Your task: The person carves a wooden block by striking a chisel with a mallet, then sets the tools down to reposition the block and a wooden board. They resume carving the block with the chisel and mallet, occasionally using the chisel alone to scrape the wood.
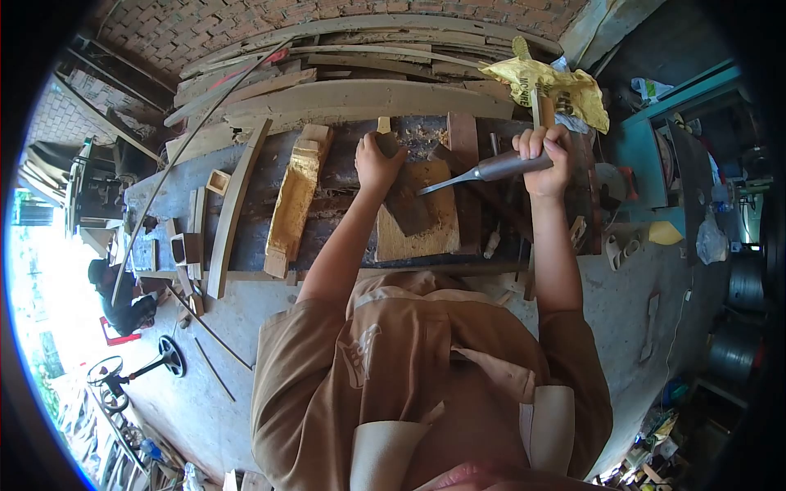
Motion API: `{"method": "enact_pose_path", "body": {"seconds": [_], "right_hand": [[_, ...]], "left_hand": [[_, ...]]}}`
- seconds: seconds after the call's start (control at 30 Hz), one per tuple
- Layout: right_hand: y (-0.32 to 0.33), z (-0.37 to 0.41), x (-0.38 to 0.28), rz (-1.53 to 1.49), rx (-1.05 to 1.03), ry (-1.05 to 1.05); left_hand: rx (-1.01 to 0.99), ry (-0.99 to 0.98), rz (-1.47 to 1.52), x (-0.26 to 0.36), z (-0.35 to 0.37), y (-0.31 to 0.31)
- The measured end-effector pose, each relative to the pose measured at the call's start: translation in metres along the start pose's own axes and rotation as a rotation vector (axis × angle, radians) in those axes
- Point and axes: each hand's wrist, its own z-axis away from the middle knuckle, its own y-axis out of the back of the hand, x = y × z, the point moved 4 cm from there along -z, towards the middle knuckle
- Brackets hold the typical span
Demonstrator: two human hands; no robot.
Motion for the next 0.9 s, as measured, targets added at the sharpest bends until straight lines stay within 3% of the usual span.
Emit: {"method": "enact_pose_path", "body": {"seconds": [0.43,0.57,0.67,0.83,0.9], "right_hand": [[-0.057,-0.021,0.011,0.206,-0.195,-0.058],[-0.047,-0.032,0.023,0.15,-0.153,-0.116],[-0.001,-0.037,0.035,-0.093,0.043,-0.14],[0.034,-0.018,0.037,-0.109,0.131,-0.091],[0.038,-0.01,0.033,-0.033,0.258,-0.032]], "left_hand": [[0.001,-0.004,0.01,0.002,0.001,0.001],[-0.011,0.049,0.032,0.004,0.001,0.004],[-0.005,0.075,0.059,0.006,0.002,0.007],[-0.01,0.08,0.074,0.004,0.0,0.002],[-0.029,0.067,0.03,0.004,-0.002,0.0]]}}
